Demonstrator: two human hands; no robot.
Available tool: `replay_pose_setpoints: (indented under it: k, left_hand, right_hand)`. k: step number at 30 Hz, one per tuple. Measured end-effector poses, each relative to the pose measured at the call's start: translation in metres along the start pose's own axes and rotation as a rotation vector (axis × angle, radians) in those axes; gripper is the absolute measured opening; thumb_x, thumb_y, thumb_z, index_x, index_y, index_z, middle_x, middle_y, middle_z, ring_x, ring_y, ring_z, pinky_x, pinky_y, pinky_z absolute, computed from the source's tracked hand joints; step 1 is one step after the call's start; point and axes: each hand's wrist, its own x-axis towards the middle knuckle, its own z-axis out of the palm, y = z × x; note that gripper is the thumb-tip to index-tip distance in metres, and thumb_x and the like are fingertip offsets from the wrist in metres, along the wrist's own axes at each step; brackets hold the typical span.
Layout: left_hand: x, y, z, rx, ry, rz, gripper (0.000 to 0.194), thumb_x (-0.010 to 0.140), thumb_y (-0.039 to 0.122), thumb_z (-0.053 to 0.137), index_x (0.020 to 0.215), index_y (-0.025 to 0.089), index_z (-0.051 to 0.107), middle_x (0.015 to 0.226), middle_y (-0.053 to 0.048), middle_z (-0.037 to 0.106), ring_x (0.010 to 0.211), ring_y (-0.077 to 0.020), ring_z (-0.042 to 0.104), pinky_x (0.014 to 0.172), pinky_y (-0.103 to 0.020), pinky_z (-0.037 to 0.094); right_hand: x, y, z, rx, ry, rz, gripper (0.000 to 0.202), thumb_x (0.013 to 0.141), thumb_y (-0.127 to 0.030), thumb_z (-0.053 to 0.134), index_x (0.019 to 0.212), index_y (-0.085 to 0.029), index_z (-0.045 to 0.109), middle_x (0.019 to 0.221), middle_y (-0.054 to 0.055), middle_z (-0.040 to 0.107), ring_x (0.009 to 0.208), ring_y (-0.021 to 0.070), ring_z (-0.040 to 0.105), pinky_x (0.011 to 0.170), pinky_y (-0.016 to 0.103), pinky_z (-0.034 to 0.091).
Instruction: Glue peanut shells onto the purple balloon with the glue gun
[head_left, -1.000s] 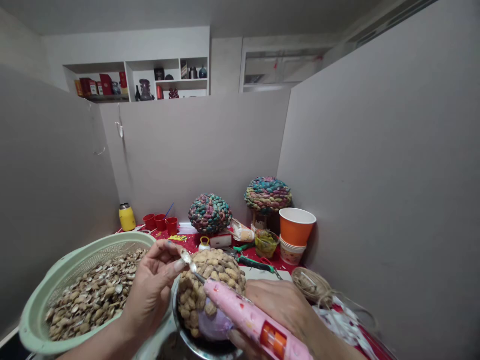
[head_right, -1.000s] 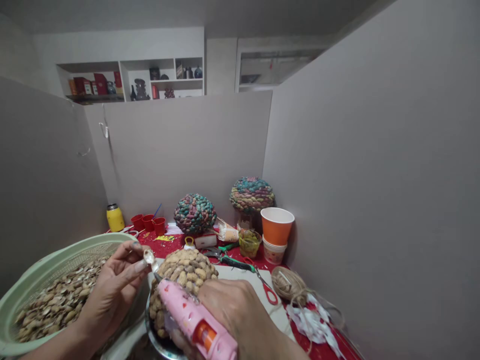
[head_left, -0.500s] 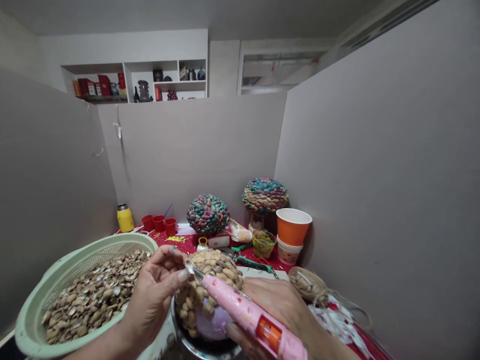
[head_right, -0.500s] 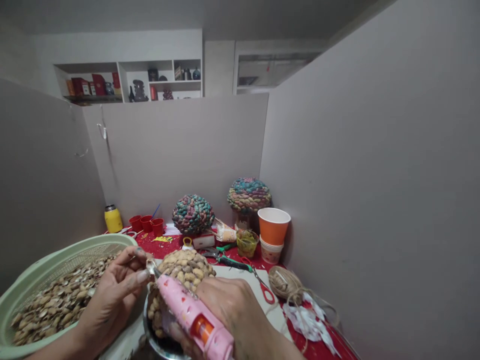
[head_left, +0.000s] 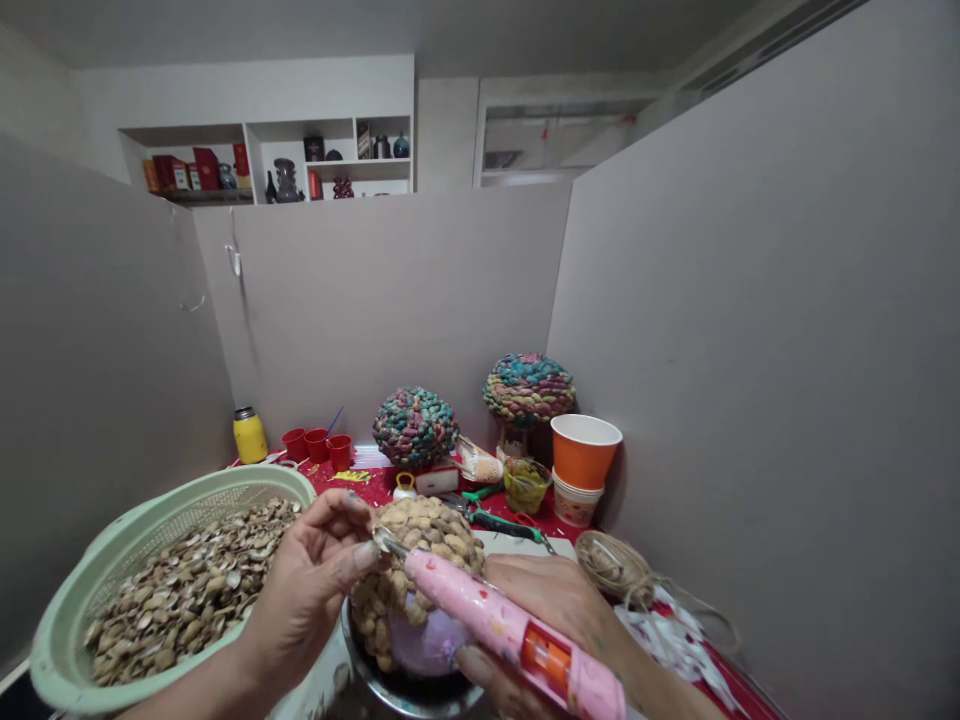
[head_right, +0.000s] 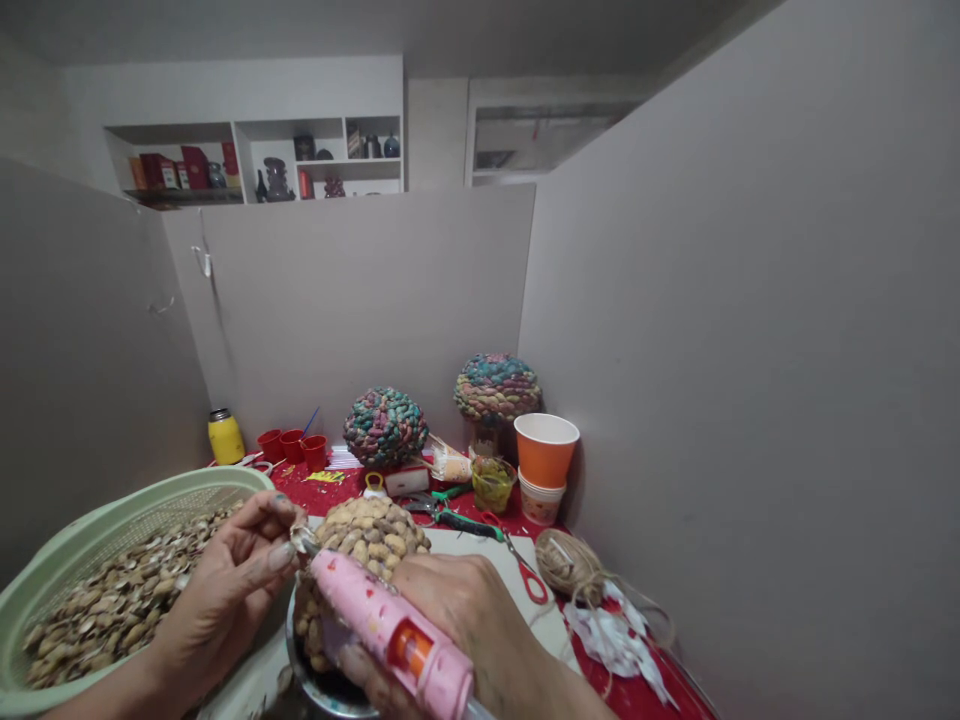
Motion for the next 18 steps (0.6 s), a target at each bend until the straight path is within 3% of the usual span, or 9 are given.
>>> replay_pose_setpoints:
  k: [8, 15, 18]
  left_hand:
    - [-0.003, -0.001, -0.001, -0.016, -0.022, -0.009, 0.03, 0.063, 0.014, 0.087, 0.087, 0.021, 0.071, 0.083, 0.0, 0.068, 0.075, -0.0105, 0.063, 0.071, -0.018, 0.053]
    - [-0.003, -0.002, -0.002, 0.151, 0.012, 0.114, 0.026, 0.065, 0.018, 0.086, 0.085, 0.021, 0.069, 0.08, 0.0, 0.068, 0.074, -0.0121, 0.062, 0.069, -0.018, 0.051]
    - [-0.002, -0.003, -0.004, 0.177, 0.015, 0.134, 0.025, 0.066, 0.018, 0.085, 0.085, 0.021, 0.069, 0.08, 0.0, 0.068, 0.073, -0.0124, 0.063, 0.07, -0.019, 0.052]
  right_hand:
    - [0.006, -0.005, -0.014, 0.168, -0.142, 0.027, 0.04, 0.099, -0.039, 0.035, 0.074, -0.019, 0.06, 0.061, 0.001, 0.056, 0.051, 0.0126, 0.048, 0.049, 0.025, 0.038]
    - [0.016, -0.016, -0.031, 0.115, -0.271, 0.074, 0.034, 0.097, -0.031, 0.035, 0.066, -0.02, 0.044, 0.062, -0.001, 0.051, 0.054, 0.012, 0.046, 0.052, 0.024, 0.037]
    - [0.017, -0.019, -0.036, 0.086, -0.311, 0.11, 0.03, 0.096, -0.032, 0.04, 0.069, -0.02, 0.047, 0.064, 0.0, 0.054, 0.056, 0.0128, 0.048, 0.054, 0.024, 0.039]
